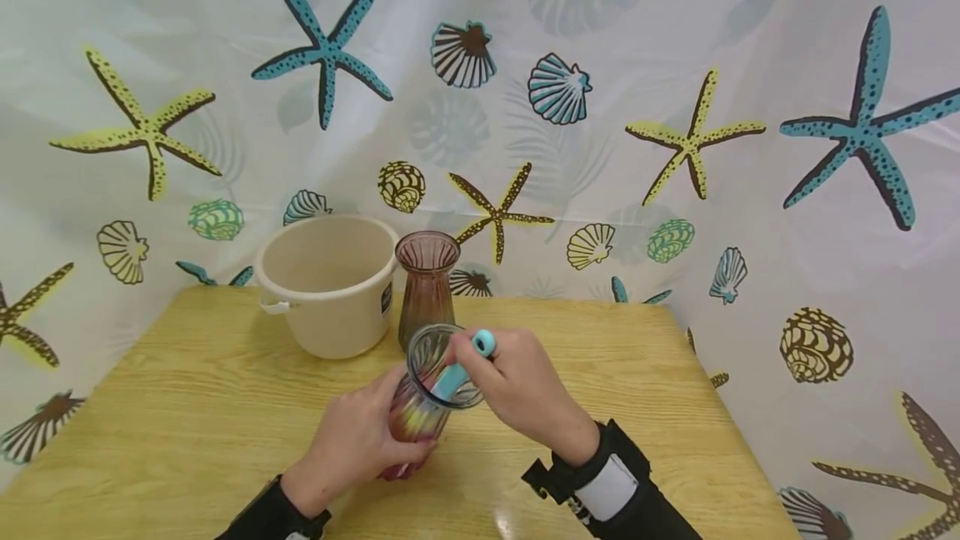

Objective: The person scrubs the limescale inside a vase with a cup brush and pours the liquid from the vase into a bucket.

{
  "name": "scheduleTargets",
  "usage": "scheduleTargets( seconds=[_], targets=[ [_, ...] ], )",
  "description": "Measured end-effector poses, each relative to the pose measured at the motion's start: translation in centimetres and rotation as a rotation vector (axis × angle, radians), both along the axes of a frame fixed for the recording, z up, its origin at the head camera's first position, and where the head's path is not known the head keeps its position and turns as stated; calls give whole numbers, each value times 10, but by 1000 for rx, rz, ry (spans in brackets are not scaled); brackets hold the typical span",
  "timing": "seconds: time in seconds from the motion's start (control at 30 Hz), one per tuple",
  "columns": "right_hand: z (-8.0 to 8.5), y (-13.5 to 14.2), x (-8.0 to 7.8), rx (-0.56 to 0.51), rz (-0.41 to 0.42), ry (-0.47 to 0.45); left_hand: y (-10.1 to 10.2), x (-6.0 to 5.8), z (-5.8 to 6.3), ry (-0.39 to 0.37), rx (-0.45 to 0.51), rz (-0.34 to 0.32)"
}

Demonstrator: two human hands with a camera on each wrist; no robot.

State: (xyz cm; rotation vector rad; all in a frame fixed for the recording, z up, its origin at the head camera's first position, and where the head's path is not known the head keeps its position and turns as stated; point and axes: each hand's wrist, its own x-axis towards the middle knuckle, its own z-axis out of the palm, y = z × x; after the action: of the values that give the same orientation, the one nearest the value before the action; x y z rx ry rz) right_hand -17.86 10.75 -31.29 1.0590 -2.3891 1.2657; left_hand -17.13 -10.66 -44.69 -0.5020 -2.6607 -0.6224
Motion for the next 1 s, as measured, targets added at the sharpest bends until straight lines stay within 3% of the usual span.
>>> scheduleTargets(
  seconds=[0.23,0.57,0.73,1.0],
  targets=[
    [6,12,-3,-66,-42,112,-1,-1,0,-31,1,21],
    [12,13,2,-168,3,280,0,0,-1,-6,12,10],
    [6,12,-1,-155,-4,255,0,0,-2,-8,5,15],
    [-15,4,-7,-4,-7,177,2,-1,0,-21,6,8]
  ],
)
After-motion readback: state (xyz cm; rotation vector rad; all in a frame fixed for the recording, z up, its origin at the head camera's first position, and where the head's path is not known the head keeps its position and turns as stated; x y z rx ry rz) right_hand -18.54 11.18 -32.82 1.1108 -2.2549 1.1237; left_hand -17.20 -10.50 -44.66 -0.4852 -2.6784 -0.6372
